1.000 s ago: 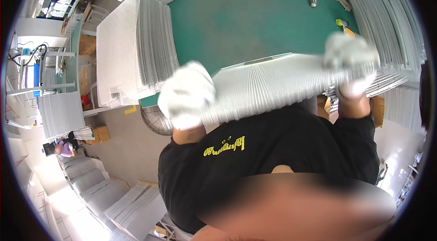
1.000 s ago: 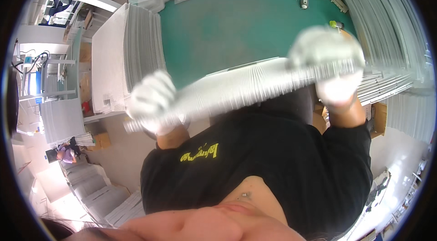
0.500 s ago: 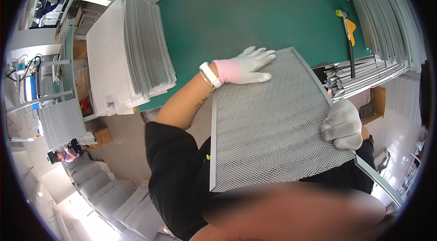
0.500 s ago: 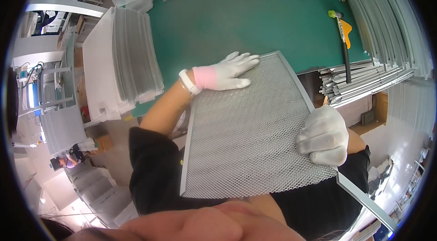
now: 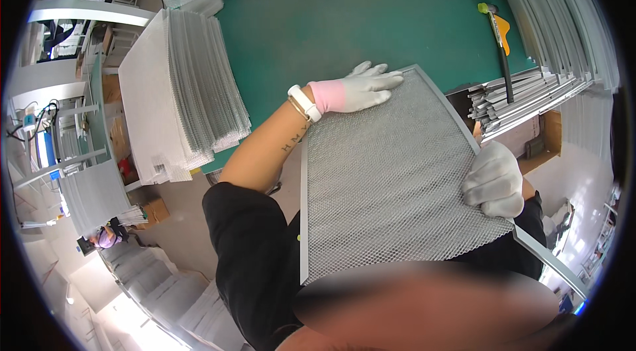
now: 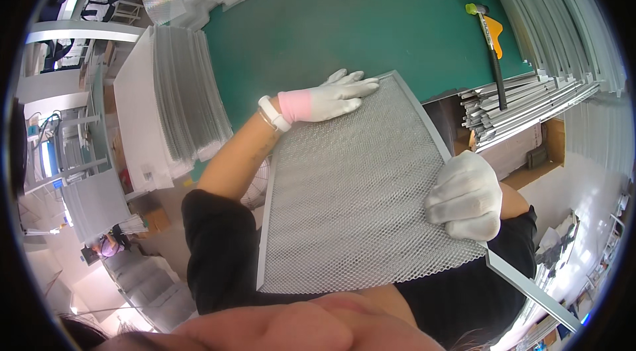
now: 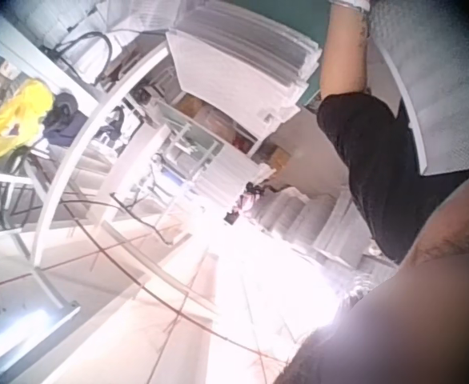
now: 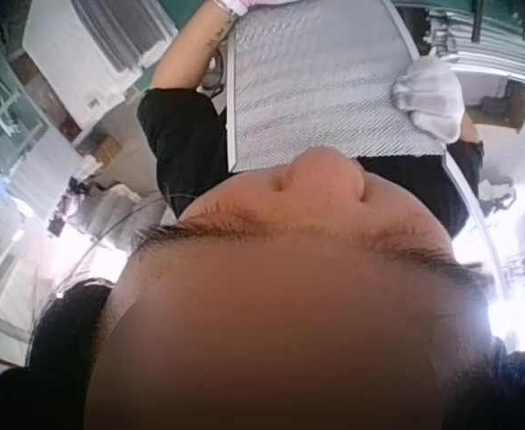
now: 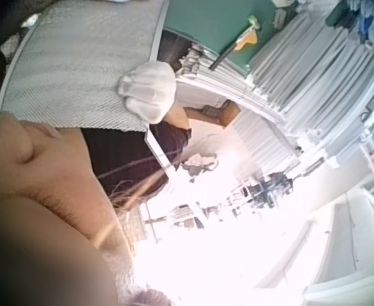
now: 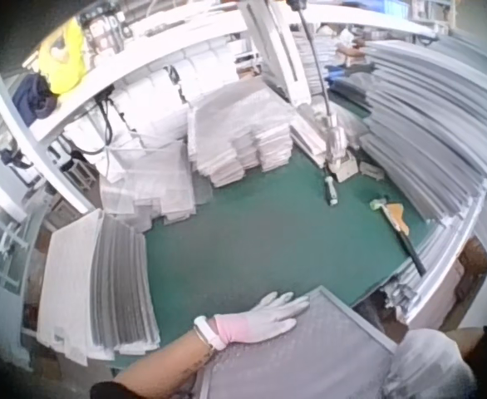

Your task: Assembling metal mesh filters by attaching a metal frame and mounting bracket using an electric drill and a hammer.

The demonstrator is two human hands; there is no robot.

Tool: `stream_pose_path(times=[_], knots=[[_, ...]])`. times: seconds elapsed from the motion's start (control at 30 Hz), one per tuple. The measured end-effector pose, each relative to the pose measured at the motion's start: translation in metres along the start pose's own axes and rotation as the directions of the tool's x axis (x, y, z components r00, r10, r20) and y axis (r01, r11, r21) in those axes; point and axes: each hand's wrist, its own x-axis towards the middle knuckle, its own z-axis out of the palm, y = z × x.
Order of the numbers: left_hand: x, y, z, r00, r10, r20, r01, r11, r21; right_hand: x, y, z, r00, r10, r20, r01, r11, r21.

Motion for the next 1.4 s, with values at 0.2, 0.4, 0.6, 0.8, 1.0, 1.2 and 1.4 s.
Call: stream_pose_path(times=[0.2, 0.4, 0.6, 0.8, 1.0, 1.2, 1.4], knots=[[0.017, 0.031, -0.036, 0.963, -0.260, -0.068, 0.250, 0.960, -0.123, -0.010, -0.005, 0.013, 0.974, -0.069, -0.218, 0.027, 0.981, -0.190], [-0.107, 0.045, -0.054, 0.410, 0.845, -0.342, -0.902, 0.322, -0.286, 0.019, 0.024, -0.028, 0.938, 0.249, -0.243, -0.275, 0.958, -0.082], [-0.120, 0.129, -0.026, -0.258, 0.317, -0.913, -0.312, 0.867, 0.389, 0.048, 0.076, -0.028, 0.808, 0.389, -0.443, -0.456, 0.889, -0.050], [-0.106, 0.134, -0.029, -0.065, 0.399, -0.915, -0.278, 0.873, 0.400, 0.035, 0.079, -0.030, 0.836, 0.243, -0.492, -0.333, 0.937, -0.102], [-0.113, 0.118, -0.034, -0.137, 0.318, -0.938, -0.398, 0.850, 0.346, 0.057, 0.079, -0.021, 0.716, 0.084, -0.693, -0.336, 0.912, -0.237], [-0.115, 0.121, -0.041, -0.129, 0.088, -0.988, -0.381, 0.915, 0.132, 0.081, 0.068, -0.072, 0.851, 0.265, -0.454, -0.451, 0.811, -0.373], [-0.119, 0.120, -0.041, -0.064, 0.068, -0.996, -0.368, 0.926, 0.087, 0.142, 0.031, -0.115, 0.790, 0.574, 0.217, -0.287, 0.658, -0.696]])
